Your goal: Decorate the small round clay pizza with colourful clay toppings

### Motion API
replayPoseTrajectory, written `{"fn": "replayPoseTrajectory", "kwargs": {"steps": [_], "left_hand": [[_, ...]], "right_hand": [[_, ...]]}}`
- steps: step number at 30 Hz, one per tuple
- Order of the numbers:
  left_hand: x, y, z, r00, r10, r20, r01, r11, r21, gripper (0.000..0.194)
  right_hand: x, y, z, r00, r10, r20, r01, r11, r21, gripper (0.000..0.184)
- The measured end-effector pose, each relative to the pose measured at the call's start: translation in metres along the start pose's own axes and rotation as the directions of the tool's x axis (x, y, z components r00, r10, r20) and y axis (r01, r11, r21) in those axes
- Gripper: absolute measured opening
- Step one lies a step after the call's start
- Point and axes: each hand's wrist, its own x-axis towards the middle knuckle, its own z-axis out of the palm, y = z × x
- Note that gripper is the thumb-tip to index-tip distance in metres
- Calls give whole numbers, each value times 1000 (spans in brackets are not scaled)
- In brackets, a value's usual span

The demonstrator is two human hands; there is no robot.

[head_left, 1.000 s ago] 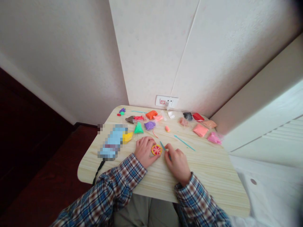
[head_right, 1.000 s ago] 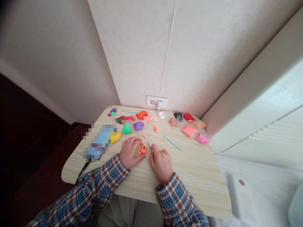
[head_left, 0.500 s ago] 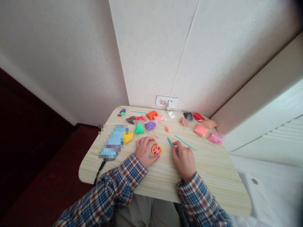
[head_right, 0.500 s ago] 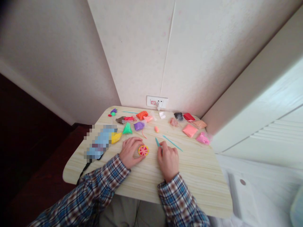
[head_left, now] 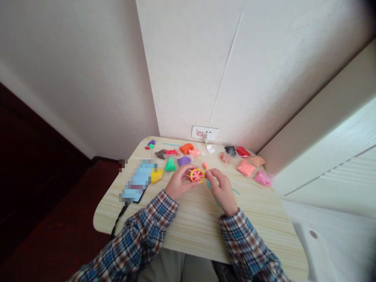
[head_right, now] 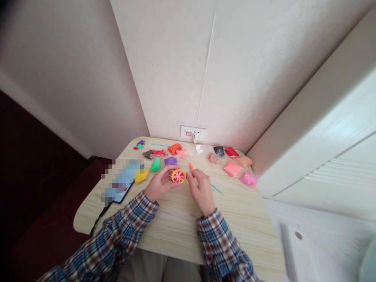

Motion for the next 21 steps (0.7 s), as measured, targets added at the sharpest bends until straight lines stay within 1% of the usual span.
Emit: {"fn": "replayPoseTrajectory", "kwargs": {"steps": [2, 5, 7, 9, 12, 14, 18, 21], "left_hand": [[14, 7, -2, 1000, 10, 5, -9, 995, -104, 44], [33, 12, -7, 1000, 7, 2, -6, 987, -160, 48], [42, 10, -11, 1000, -29, -4, 28, 983, -181, 48], [47, 8, -13, 996, -94, 10, 94, 975, -200, 43], [45, 8, -13, 974, -206, 98, 223, 951, -214, 35], [41, 10, -12, 962, -240, 127, 263, 941, -212, 34], [36, 11, -12, 957, -275, 94, 288, 938, -191, 37], [35, 9, -14, 961, -268, 66, 275, 949, -155, 36]], "right_hand": [[19, -2, -3, 1000, -7, 23, 5, 996, 90, 29], [39, 2, -4, 999, -20, 49, 11, 983, 183, 28], [43, 8, -3, 1000, 1, 29, -7, 977, 213, 28], [41, 12, -2, 1000, 28, 10, -30, 974, 225, 28], [35, 14, -3, 999, 46, 15, -48, 968, 245, 27], [32, 12, -4, 999, 40, 29, -46, 966, 255, 27], [30, 9, -6, 997, 9, 80, -28, 973, 229, 27], [31, 9, -6, 994, -11, 113, -14, 975, 220, 26]]}}
